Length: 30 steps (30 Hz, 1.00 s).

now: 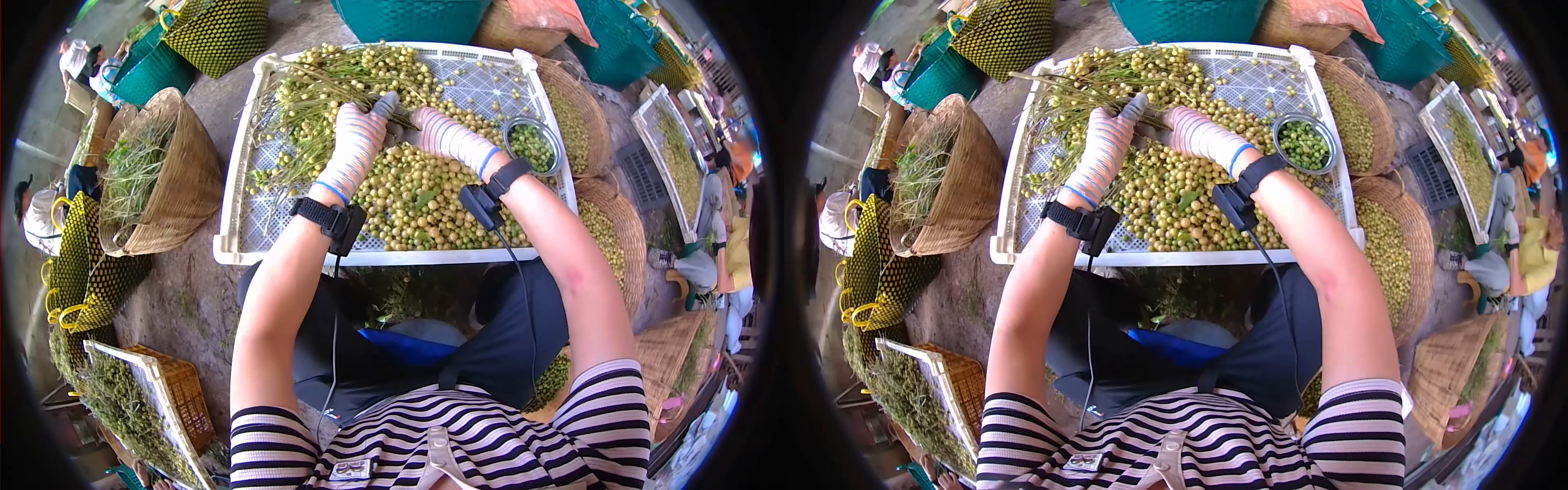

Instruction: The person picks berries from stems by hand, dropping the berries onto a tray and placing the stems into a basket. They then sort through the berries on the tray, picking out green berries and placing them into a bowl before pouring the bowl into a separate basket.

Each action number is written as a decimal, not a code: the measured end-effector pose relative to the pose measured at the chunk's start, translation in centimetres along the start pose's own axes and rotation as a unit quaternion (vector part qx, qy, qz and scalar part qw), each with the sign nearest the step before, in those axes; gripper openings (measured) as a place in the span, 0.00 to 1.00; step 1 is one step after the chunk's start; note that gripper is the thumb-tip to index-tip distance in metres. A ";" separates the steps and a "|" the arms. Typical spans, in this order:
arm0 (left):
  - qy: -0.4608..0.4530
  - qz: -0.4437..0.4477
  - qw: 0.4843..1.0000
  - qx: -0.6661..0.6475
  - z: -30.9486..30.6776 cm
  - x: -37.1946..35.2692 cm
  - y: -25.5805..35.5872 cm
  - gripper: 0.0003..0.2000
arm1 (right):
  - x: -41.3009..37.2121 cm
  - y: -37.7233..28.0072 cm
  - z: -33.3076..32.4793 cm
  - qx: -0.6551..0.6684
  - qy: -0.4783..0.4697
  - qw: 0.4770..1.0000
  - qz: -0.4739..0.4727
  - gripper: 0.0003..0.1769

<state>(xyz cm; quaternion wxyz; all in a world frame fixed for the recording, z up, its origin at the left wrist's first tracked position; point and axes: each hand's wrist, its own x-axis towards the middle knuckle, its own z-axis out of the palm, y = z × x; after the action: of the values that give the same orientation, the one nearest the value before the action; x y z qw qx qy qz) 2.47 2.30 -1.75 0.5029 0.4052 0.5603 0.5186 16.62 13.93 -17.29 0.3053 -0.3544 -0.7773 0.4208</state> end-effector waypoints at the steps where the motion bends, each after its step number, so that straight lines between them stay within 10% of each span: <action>1: 0.002 -0.026 0.997 -0.074 0.2 0.7 -0.5 0.10 | -1.9 -5.9 -1.2 -0.100 -0.028 0.991 0.085 0.23; 4: -0.017 0.028 0.999 0.007 0.5 0.2 -0.8 0.10 | -4.4 -15.6 -2.8 -0.400 -0.112 0.891 0.182 0.24; 9: -0.029 0.029 0.999 -0.029 -0.4 1.2 -0.4 0.09 | -5.3 -12.8 -2.8 -0.331 -0.056 0.940 0.055 0.26; 16: -0.005 -0.001 1.000 -0.023 0.8 0.8 -0.2 0.09 | -5.1 -16.1 -3.5 -0.455 -0.133 0.859 0.194 0.28; 20: -0.003 0.067 0.995 -0.067 -0.5 1.2 0.1 0.09 | -5.5 -13.2 -4.0 -0.418 -0.087 0.900 0.090 0.31; 24: 0.002 0.079 0.991 -0.109 -2.8 2.3 1.1 0.08 | -6.0 -13.4 -5.8 -0.426 -0.171 0.853 0.250 0.25; 26: -0.002 0.083 0.989 -0.122 -3.0 2.2 1.2 0.08 | -5.8 -12.9 -6.1 -0.178 -0.084 0.980 0.007 0.35; 30: -0.054 0.032 0.991 -0.116 -2.2 1.4 1.2 0.10 | -4.2 -16.3 -3.8 -0.126 -0.088 0.985 0.083 0.43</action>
<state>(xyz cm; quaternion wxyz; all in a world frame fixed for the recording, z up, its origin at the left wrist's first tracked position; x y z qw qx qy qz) -0.05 3.42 -0.81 0.5592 0.3895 0.4548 0.5734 17.14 5.78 -2.13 0.1524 -0.4151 -0.8158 0.3727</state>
